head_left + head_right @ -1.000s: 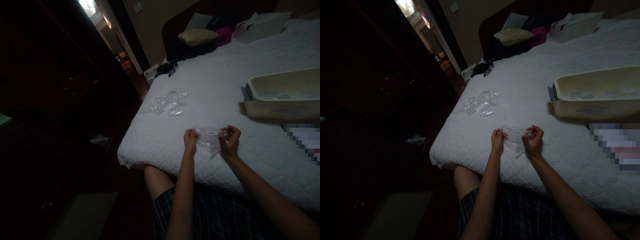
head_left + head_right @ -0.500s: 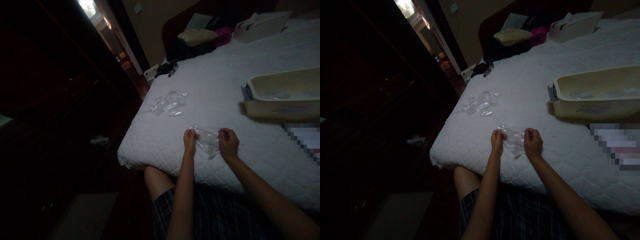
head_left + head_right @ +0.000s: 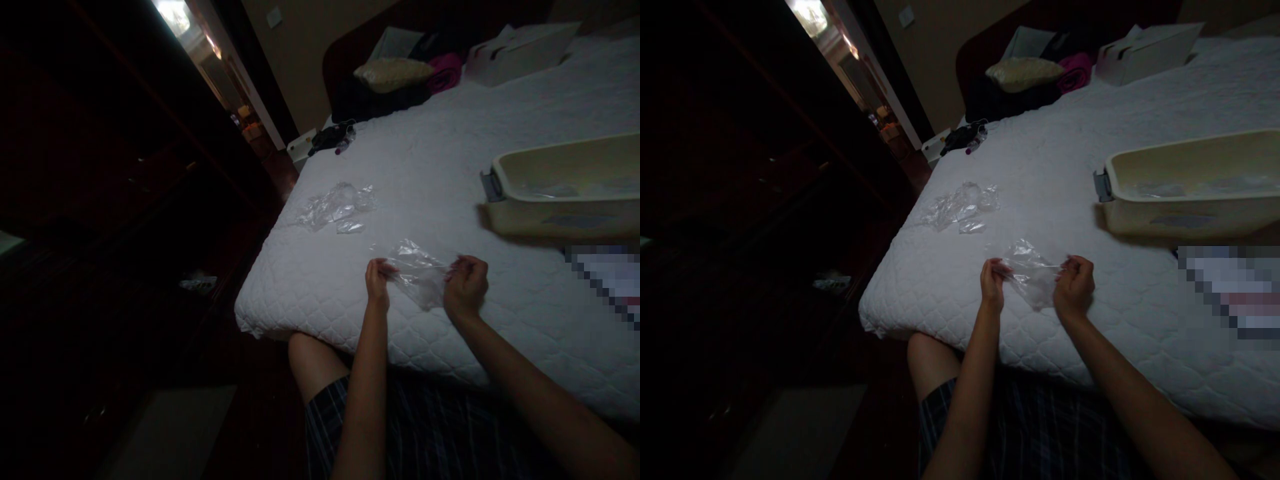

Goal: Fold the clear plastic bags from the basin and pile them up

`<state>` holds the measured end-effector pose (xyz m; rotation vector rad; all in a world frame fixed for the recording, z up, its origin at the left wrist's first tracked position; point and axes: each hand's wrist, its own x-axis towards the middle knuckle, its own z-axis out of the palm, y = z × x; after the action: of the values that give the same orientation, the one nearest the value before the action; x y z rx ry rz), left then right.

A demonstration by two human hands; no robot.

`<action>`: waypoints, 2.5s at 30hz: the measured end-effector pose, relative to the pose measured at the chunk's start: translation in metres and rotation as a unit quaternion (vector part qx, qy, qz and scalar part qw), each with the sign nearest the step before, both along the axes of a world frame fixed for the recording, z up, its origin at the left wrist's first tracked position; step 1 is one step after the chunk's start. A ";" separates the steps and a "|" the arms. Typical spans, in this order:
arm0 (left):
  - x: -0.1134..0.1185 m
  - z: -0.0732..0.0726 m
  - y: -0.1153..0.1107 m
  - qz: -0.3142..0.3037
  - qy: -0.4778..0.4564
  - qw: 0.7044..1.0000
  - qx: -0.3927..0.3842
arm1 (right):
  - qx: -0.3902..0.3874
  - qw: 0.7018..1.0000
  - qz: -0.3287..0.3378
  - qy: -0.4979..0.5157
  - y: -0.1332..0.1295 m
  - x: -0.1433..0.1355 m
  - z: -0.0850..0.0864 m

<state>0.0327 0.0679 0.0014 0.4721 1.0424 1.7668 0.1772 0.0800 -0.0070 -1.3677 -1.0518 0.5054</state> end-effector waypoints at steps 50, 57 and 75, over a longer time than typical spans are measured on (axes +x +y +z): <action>-0.001 -0.001 -0.004 -0.077 0.052 0.995 0.041 | 0.037 0.925 0.259 -0.275 0.001 0.026 0.115; 0.001 -0.009 -0.004 -0.105 0.121 0.987 0.022 | 0.053 0.909 0.280 -0.304 -0.006 0.027 0.126; -0.007 0.017 -0.042 -0.121 0.010 0.992 0.014 | -0.016 0.906 0.304 -0.293 -0.006 0.050 0.131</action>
<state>0.0256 0.0263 0.0182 0.6085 0.9330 1.5648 0.2275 0.0745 0.1236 -1.2277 -2.0034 0.5712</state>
